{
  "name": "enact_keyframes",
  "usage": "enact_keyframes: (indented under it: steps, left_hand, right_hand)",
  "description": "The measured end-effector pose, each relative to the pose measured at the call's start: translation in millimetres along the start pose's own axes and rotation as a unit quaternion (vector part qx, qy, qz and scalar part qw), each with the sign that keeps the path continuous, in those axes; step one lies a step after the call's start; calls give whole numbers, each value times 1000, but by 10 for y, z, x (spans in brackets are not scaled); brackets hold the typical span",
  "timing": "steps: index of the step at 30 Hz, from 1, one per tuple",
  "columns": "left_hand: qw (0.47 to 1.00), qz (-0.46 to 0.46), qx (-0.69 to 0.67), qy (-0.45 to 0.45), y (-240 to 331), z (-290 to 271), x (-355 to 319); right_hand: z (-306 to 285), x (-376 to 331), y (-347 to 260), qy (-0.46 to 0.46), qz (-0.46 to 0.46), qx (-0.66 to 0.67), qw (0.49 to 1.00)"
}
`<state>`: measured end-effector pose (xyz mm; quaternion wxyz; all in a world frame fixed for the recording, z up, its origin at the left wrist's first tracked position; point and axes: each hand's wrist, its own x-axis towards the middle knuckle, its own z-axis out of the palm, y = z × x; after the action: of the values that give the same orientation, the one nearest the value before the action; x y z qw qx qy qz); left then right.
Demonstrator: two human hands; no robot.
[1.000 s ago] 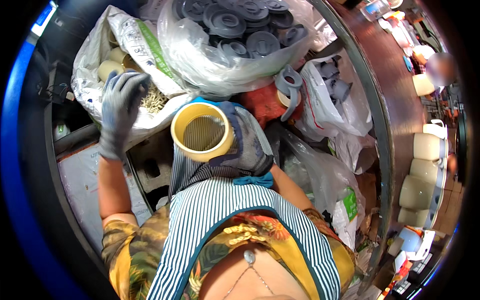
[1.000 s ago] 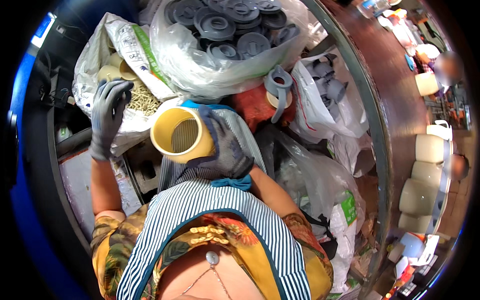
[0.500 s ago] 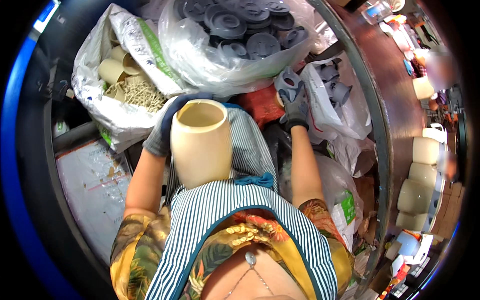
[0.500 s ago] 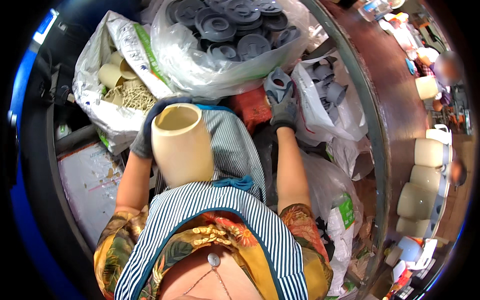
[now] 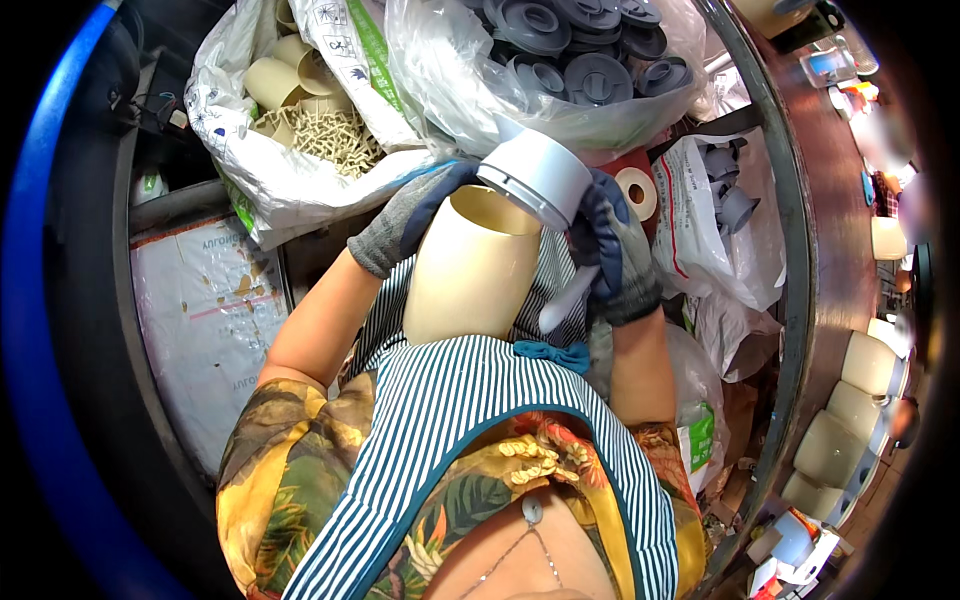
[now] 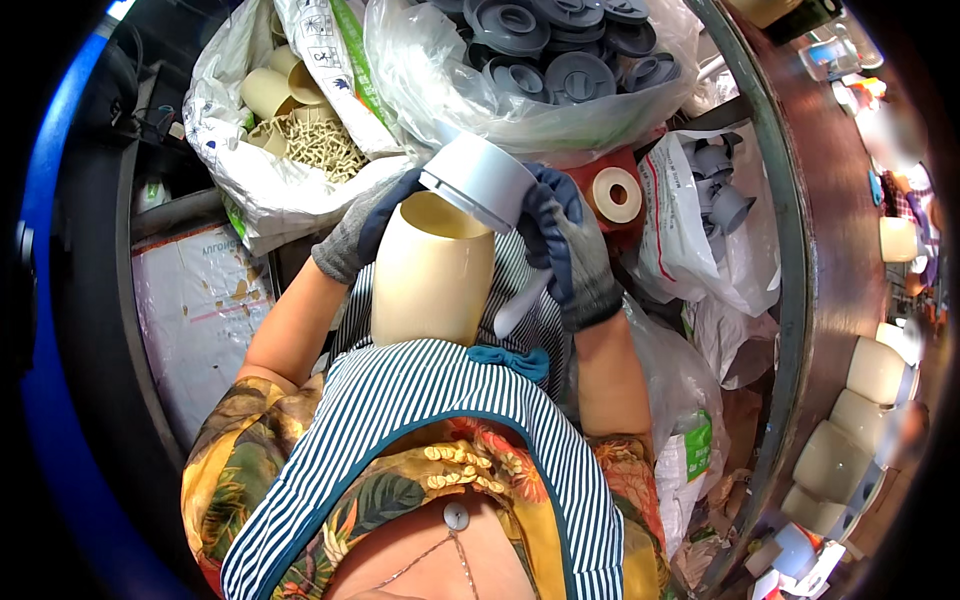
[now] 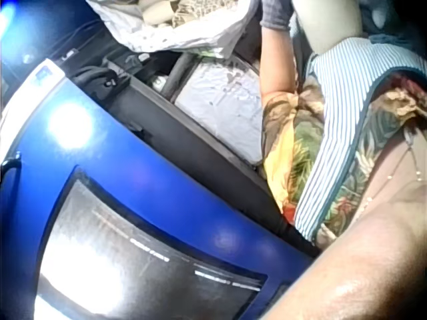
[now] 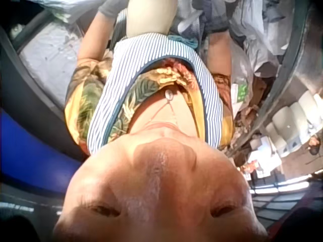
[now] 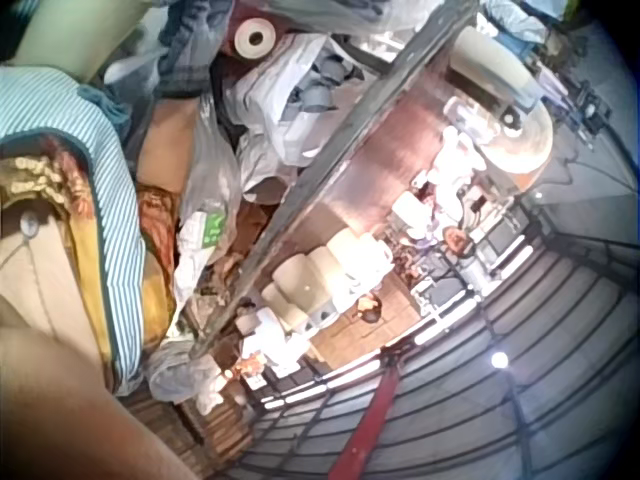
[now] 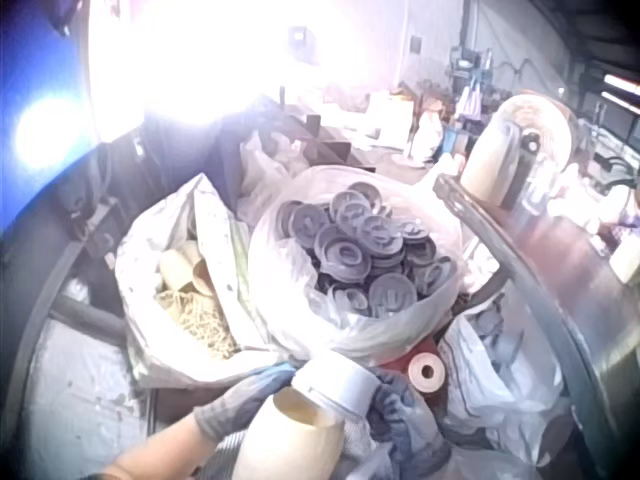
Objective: The person assembles plastic jugs by picking up a jug body, attaching a gray handle piece, and then a lid. They handle multiple jugs one at a time and move assembled items aside.
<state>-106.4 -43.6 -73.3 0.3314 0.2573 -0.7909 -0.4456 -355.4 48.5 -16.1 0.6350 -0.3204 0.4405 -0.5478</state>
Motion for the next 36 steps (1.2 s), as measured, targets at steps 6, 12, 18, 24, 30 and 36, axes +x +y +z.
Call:
enact_keyframes:
  steps: [6, 12, 18, 24, 30, 36]
  left_hand:
    - [999, -30, 8, 7, -290, 148, -84]
    - [995, -42, -91, 3, -345, 216, -81]
    - [893, -190, -409, 3, -107, 194, -3]
    - [805, -358, -472, 21, 471, 37, 214]
    - [984, -78, -149, -54, -196, -11, 121]
    - [964, 80, 217, -131, 219, -167, 222]
  right_hand:
    - [-63, 322, 125, -38, 65, -14, 997]
    - [-82, 371, 160, -39, 43, 6, 998]
    - [-84, 394, 32, -11, 82, -1, 997]
    - [-184, 428, 98, -46, 68, 27, 996]
    - [-243, 415, 392, -6, -66, -112, 992]
    - [-219, 282, 456, 17, -114, -185, 976]
